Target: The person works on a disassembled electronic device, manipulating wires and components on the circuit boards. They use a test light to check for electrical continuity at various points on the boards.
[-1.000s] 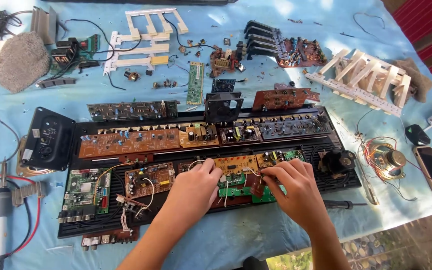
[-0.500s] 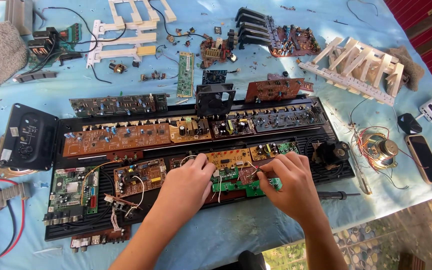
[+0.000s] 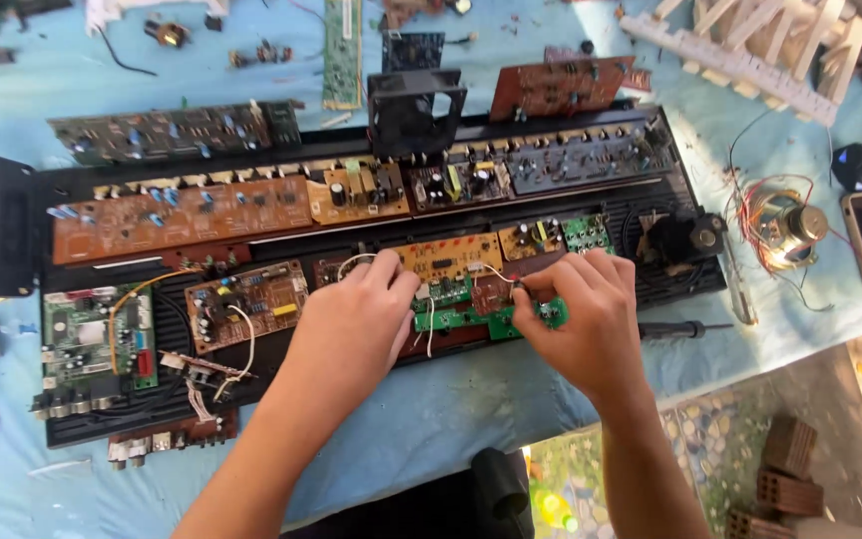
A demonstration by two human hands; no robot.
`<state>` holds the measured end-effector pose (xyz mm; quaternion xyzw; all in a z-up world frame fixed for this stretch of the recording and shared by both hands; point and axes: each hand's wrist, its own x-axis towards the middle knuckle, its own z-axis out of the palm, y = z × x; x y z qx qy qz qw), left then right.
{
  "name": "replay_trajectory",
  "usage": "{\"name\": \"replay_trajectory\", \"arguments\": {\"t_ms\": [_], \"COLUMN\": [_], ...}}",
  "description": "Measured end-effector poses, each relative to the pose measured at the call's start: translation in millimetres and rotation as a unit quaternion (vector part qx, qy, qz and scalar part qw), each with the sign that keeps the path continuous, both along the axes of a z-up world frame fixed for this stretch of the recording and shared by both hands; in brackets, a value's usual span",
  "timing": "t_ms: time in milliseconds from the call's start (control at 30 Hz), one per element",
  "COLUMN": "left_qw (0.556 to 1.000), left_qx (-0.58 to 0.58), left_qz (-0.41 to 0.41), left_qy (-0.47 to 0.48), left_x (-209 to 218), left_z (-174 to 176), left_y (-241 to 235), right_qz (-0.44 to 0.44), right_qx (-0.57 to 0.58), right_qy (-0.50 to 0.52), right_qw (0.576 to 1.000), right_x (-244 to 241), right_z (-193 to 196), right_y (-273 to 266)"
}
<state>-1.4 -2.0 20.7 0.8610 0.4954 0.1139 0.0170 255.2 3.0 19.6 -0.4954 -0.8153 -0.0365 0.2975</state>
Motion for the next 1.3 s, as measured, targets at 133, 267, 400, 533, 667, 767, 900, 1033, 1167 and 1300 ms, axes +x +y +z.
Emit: {"name": "replay_trajectory", "arguments": {"t_ms": [133, 267, 400, 533, 667, 767, 900, 1033, 1167, 1300], "left_qw": [1.000, 1.000, 1.000, 1.000, 1.000, 1.000, 1.000, 1.000, 1.000, 1.000], "left_qx": [-0.008, 0.000, -0.002, -0.003, -0.006, -0.004, 0.001, -0.001, 0.004, 0.005], "left_qz": [0.001, 0.008, 0.008, 0.008, 0.010, 0.010, 0.012, 0.012, 0.013, 0.013], "left_qy": [0.000, 0.007, 0.004, 0.002, -0.001, 0.000, 0.003, 0.002, 0.001, -0.005], "left_x": [0.1, -0.1, -0.2, -0.2, -0.4, -0.3, 0.0, -0.6, -0.5, 0.0], "left_z": [-0.4, -1.3, -1.4, -3.2, -1.6, -3.5, -3.1, -3.3, -1.6, -2.4], "left_y": [-0.6, -1.7, -1.6, -1.0, -1.4, -1.6, -1.3, -1.5, -2.0, -1.6], "right_qz": [-0.018, -0.041, -0.048, -0.045, -0.045, -0.053, -0.056, -0.061, -0.062, -0.060], "right_qx": [-0.009, 0.000, 0.010, 0.015, 0.031, 0.026, 0.007, -0.005, -0.023, -0.036], "right_qy": [-0.012, -0.038, -0.078, -0.112, -0.139, -0.148, -0.149, -0.152, -0.156, -0.159], "right_qw": [1.000, 0.998, 0.996, 0.993, 0.989, 0.987, 0.987, 0.987, 0.986, 0.985], "right_x": [0.8, -1.2, 0.3, -1.2, -1.0, -1.7, -3.3, -0.4, 1.0, 0.9], "right_z": [-1.5, 3.3, 9.5, 11.3, 4.0, 0.7, 0.3, -3.1, -2.1, 0.5], "right_y": [1.3, 2.9, 5.8, 9.2, 12.5, 12.6, 11.9, 10.5, 8.7, 8.2]}}
